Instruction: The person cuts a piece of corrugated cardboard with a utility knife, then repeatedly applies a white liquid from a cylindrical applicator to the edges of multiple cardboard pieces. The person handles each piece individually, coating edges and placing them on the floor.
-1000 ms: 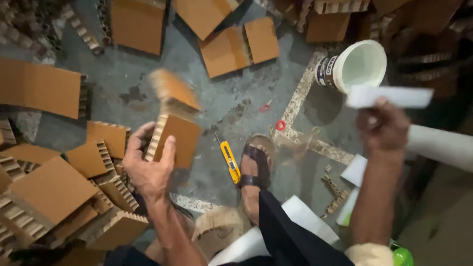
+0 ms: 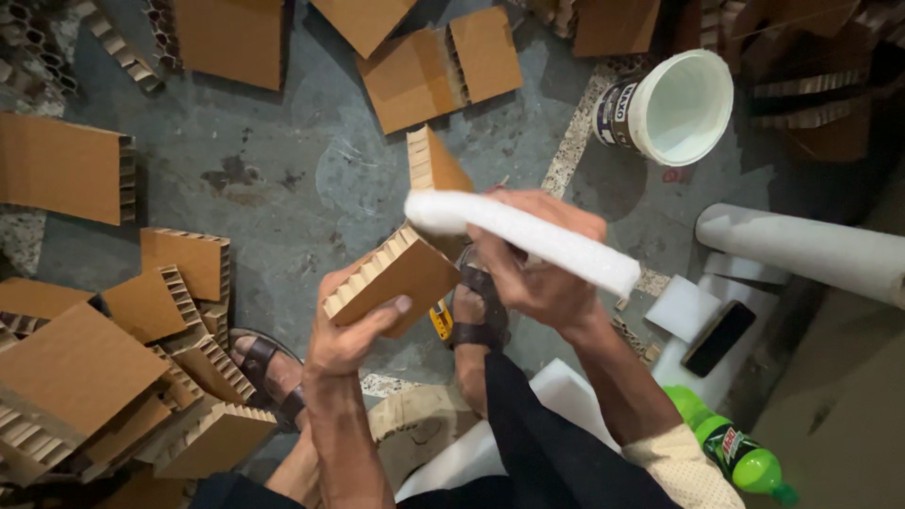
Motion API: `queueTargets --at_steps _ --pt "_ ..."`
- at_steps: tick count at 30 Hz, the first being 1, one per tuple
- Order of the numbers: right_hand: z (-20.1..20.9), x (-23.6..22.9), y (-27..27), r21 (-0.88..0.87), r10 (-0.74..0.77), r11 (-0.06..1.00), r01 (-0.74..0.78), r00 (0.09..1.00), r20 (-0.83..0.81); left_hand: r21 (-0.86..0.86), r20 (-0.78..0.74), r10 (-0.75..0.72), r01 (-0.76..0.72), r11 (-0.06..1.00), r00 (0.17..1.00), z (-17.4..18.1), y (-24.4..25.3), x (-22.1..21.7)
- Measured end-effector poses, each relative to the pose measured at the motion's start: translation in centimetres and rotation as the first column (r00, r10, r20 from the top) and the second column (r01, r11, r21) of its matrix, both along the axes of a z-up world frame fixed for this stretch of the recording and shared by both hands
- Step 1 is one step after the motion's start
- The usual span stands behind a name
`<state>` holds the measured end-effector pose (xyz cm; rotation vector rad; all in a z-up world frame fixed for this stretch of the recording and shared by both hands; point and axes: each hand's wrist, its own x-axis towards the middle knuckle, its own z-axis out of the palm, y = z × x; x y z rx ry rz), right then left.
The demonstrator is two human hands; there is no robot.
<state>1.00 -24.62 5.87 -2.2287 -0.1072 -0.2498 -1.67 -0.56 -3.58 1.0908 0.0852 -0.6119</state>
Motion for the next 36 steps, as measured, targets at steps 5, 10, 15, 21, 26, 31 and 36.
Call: queueTargets --at_steps 5,10,15,21,26,31,36 --pt "-0.6 -2.3 0.0 -0.093 0.046 0.994 -0.049 0.999 -0.027 -0.096 -0.081 0.065 -0.073 0.993 0.995 0.4 1.9 0.5" --pt "0.2 -3.9 0.0 -0.068 -0.123 0.991 0.112 0.973 -0.195 -0.177 -0.158 0.205 -0.232 0.957 0.966 1.1 1.8 0.8" --pt "2.6 -5.0 0.2 -0.082 -0.100 0.992 0.093 0.991 -0.091 0.000 -0.254 0.336 -0.347 0.938 0.907 2.9 0.6 1.1" --pt "1.1 -4.1 2.2 -0.205 0.111 0.974 -0.097 0.992 0.059 -0.040 -0.236 0.304 -0.322 0.946 0.923 3.8 -0.4 1.3" --pt "0.6 -2.8 3.5 -0.123 0.075 0.990 -0.069 0.996 0.046 -0.024 -0.218 0.254 -0.265 0.964 0.942 3.7 -0.9 1.1" --pt "0.9 -0.9 4.0 -0.056 0.047 0.998 -0.042 0.995 0.090 0.038 -0.150 0.186 -0.182 0.983 0.971 3.0 -1.8 0.6" --pt "1.2 1.5 4.2 -0.044 0.145 0.989 -0.139 0.976 0.161 0.075 -0.184 0.204 -0.193 0.978 0.962 2.9 -2.2 0.4"
